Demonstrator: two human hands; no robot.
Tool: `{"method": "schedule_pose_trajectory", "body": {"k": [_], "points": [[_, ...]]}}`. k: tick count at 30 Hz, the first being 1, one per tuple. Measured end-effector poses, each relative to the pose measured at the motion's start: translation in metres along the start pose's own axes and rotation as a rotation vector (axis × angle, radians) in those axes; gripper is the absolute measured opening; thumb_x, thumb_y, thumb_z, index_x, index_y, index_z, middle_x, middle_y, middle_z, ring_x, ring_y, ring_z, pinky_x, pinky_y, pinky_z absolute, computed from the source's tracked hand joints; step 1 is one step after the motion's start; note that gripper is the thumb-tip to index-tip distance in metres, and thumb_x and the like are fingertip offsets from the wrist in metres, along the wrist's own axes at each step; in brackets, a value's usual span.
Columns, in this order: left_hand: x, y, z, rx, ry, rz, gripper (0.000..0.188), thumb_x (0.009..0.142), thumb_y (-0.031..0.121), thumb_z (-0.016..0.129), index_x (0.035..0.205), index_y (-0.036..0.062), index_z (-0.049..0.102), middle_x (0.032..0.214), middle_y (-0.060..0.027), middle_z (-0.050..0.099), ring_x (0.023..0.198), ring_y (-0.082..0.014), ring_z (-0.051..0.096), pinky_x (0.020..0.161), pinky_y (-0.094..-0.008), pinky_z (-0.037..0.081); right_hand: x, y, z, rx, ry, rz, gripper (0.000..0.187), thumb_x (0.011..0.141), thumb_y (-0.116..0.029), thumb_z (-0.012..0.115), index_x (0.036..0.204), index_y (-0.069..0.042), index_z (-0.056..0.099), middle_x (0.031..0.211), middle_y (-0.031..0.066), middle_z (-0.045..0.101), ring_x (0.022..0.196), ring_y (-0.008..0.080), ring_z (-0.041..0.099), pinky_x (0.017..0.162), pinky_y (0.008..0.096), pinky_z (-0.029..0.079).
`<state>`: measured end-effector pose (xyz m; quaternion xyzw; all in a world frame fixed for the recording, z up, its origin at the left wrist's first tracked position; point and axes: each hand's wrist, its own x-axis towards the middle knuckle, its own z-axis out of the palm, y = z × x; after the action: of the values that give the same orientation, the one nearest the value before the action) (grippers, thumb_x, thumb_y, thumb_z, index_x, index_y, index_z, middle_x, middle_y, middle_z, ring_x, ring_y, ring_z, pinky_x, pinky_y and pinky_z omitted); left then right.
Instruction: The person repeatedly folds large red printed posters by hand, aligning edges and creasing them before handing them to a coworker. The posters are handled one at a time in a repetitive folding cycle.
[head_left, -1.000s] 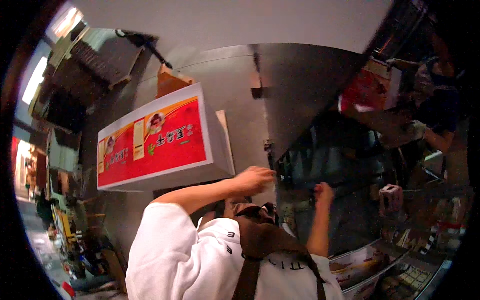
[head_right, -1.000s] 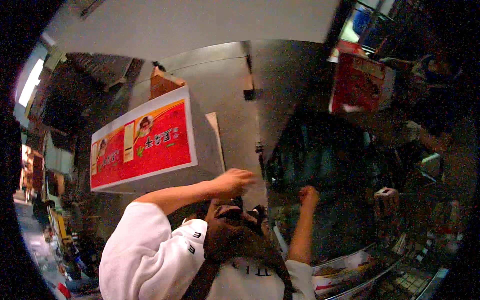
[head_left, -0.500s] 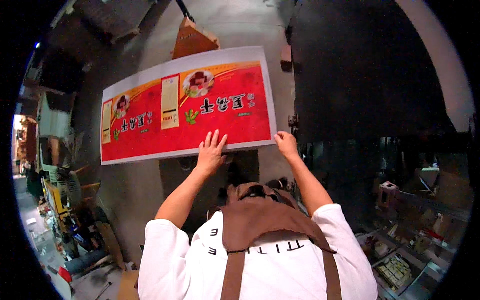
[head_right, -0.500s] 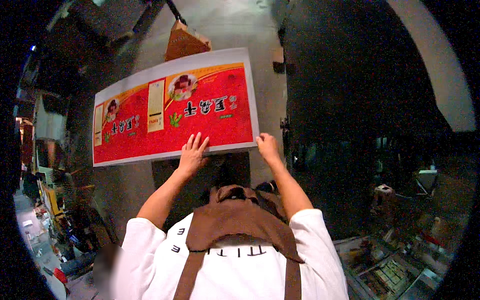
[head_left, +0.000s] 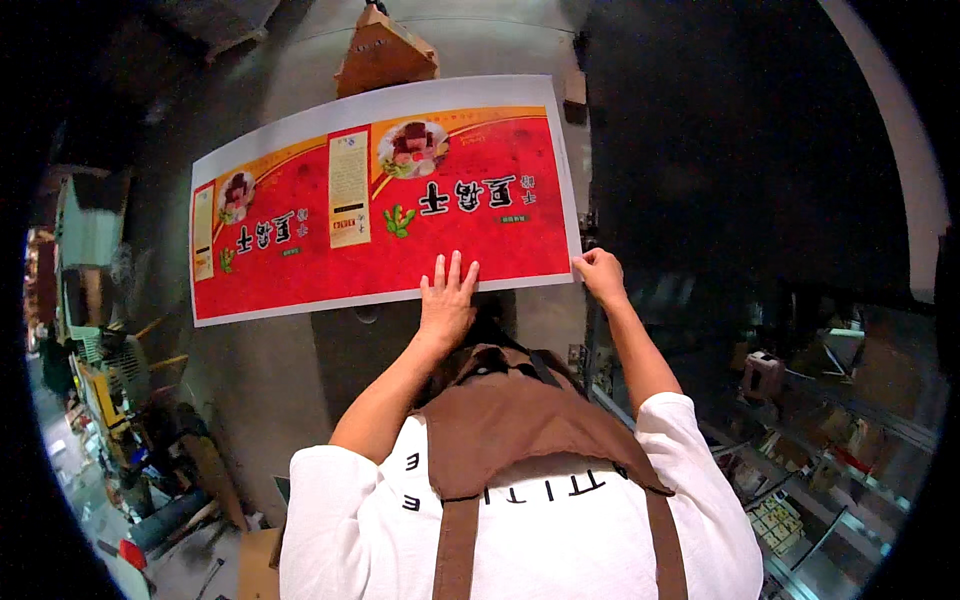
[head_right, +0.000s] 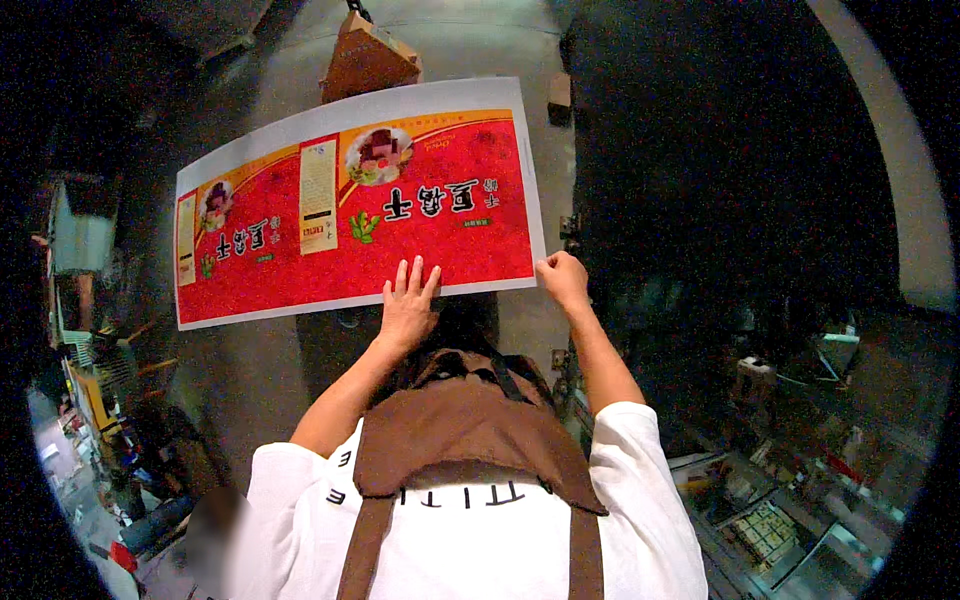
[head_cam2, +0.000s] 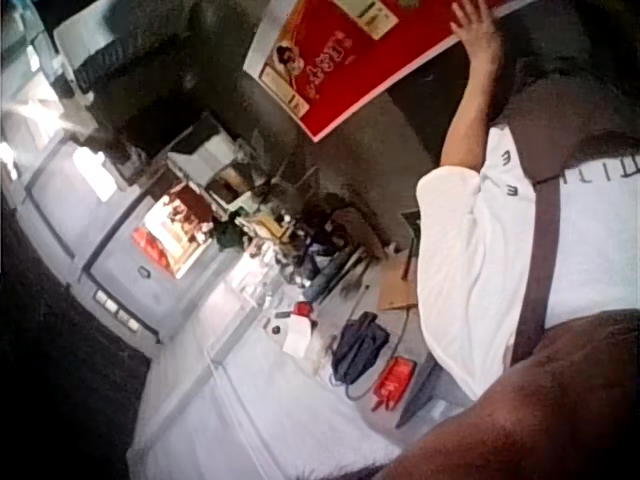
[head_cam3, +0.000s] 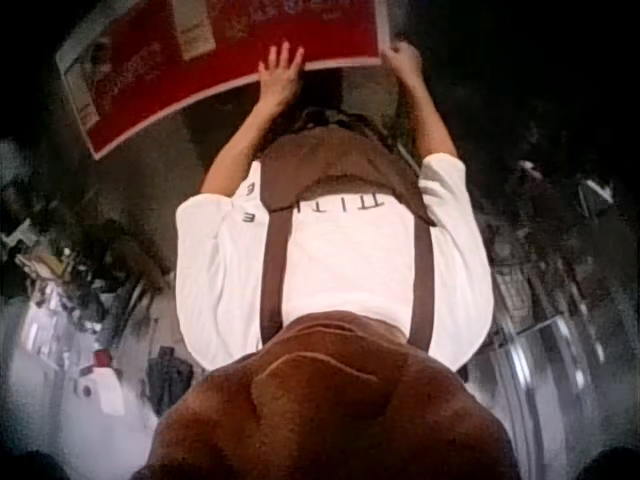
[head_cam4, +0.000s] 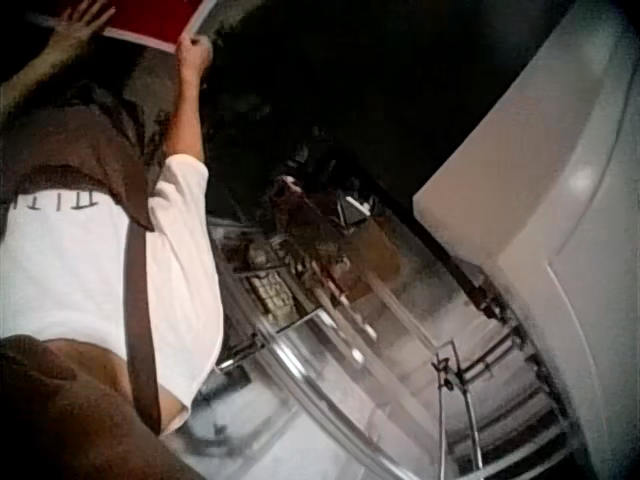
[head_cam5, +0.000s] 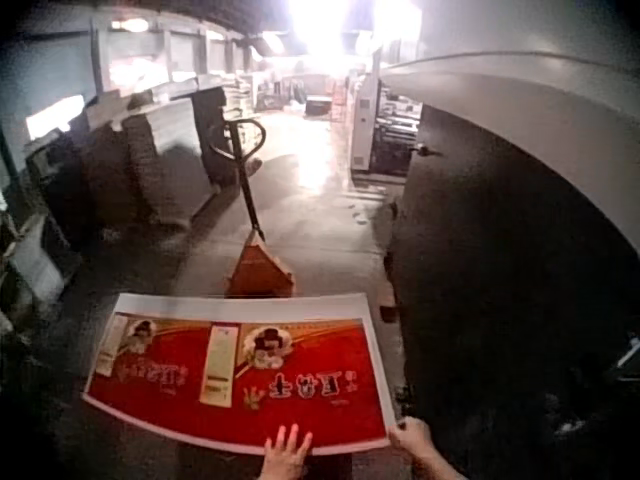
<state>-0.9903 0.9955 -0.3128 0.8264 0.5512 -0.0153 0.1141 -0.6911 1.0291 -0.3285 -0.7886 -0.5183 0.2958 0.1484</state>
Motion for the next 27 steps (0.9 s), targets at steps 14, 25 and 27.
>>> {"method": "schedule_pose_trajectory", "body": {"k": [14, 25, 27], "points": [[-0.002, -0.001, -0.023, -0.117, -0.124, -0.006, 0.076, 0.07, 0.028, 0.068, 0.134, 0.0176, 0.029, 0.142, -0.0131, 0.018, 0.131, -0.0347, 0.017, 0.098, -0.0528, 0.027, -0.016, -0.004, 0.016, 0.1, 0.131, -0.076, 0.029, 0.074, -0.028, 0.063, 0.083, 0.0, 0.062, 0.078, 0.0159, 0.063, 0.075, 0.0314, 0.06, 0.067, 0.0399, 0.046], [-0.002, 0.001, -0.023, -0.124, -0.137, -0.023, 0.073, 0.074, 0.031, 0.065, 0.135, 0.0181, 0.027, 0.143, -0.0135, 0.015, 0.131, -0.035, 0.014, 0.1, -0.0526, 0.025, -0.006, -0.002, 0.012, 0.198, 0.122, -0.019, 0.031, 0.07, -0.028, 0.068, 0.08, 0.0, 0.06, 0.073, 0.0114, 0.063, 0.068, 0.0228, 0.06, 0.063, 0.0333, 0.046], [-0.002, 0.003, -0.027, -0.135, -0.152, -0.03, 0.072, 0.074, 0.031, 0.064, 0.135, 0.0179, 0.028, 0.143, -0.0134, 0.015, 0.131, -0.0346, 0.014, 0.101, -0.0526, 0.024, -0.002, 0.003, 0.014, 0.248, 0.096, -0.024, 0.031, 0.07, -0.028, 0.068, 0.081, 0.0, 0.06, 0.074, 0.0109, 0.062, 0.068, 0.0222, 0.06, 0.063, 0.0329, 0.045]]}}
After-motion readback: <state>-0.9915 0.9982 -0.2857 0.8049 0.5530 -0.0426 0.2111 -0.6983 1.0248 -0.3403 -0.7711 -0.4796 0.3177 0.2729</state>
